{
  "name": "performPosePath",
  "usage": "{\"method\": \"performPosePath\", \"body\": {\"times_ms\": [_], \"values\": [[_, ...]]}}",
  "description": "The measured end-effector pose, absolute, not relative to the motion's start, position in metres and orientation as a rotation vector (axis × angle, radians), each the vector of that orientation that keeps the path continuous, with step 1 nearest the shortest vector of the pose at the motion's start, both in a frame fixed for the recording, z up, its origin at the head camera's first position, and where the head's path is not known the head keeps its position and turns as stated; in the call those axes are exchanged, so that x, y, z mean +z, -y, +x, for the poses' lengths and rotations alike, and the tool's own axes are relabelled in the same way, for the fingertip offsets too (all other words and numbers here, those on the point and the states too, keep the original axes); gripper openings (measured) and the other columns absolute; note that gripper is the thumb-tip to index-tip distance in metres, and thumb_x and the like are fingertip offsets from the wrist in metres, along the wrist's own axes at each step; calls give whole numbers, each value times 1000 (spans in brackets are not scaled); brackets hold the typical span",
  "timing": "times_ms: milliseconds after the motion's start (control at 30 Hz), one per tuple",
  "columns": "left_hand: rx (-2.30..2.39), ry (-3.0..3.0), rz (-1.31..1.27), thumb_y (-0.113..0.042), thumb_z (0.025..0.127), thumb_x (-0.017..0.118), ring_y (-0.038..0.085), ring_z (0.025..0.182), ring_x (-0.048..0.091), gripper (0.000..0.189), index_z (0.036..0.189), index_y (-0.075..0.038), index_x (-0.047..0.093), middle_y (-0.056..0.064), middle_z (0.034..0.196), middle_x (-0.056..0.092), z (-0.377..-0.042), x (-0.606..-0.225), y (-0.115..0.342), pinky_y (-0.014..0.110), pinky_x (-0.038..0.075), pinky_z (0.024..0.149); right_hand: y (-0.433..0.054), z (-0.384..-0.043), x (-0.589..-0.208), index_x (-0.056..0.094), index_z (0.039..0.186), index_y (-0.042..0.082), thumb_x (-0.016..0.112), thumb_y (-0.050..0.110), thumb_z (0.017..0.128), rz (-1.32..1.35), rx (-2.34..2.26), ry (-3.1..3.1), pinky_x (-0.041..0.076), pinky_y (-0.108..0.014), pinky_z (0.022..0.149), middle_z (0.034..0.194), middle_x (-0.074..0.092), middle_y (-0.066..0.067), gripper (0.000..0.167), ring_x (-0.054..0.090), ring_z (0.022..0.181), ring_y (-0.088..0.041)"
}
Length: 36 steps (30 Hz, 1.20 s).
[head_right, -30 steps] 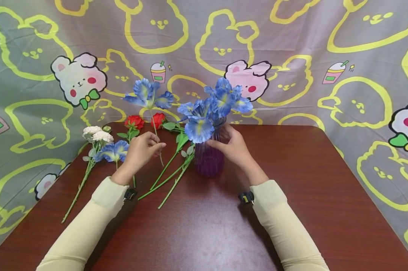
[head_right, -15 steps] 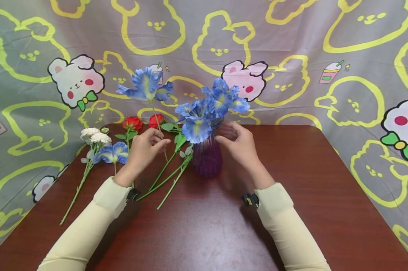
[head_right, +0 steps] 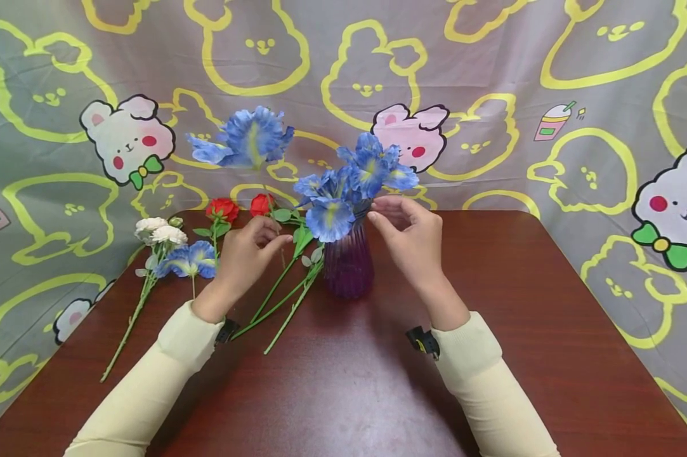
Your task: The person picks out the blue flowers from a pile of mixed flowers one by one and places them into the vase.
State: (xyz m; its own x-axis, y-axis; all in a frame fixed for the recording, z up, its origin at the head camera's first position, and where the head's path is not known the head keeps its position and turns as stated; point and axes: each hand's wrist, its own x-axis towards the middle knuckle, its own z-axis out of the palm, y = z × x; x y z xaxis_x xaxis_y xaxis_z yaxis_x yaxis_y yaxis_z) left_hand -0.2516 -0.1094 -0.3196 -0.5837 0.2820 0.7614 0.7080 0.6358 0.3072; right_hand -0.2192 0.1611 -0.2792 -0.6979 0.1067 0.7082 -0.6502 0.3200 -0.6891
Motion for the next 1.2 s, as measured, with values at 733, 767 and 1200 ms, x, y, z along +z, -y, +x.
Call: {"method": "performPosePath", "body": {"times_ms": [733, 767, 1200], "values": [[-663, 2021, -1110, -12, 78, 82, 6, 47, 47, 30, 90, -5, 55, 0, 66, 58, -234, -322, 76, 25, 42, 45, -133, -208, -265, 67, 113, -6, 71, -1, 87, 859, 1737, 1916, 53, -32, 85, 107, 70, -18, 27, 68, 100, -22], [-667, 2022, -1122, -12, 78, 82, 6, 47, 46, 29, 90, -5, 56, 0, 67, 58, -233, -322, 74, 25, 43, 45, -132, -208, -265, 67, 113, -6, 71, -2, 86, 867, 1745, 1920, 53, -32, 85, 106, 70, -18, 27, 68, 99, -23], [-692, 2033, -1230, -12, 80, 81, 6, 57, 58, 23, 89, -4, 61, 0, 71, 63, -231, -324, 62, 21, 47, 53, -130, -208, -265, 75, 99, -2, 72, 8, 88, 787, 1731, 2044, 55, -30, 79, 95, 74, -9, 15, 69, 93, -18]]}}
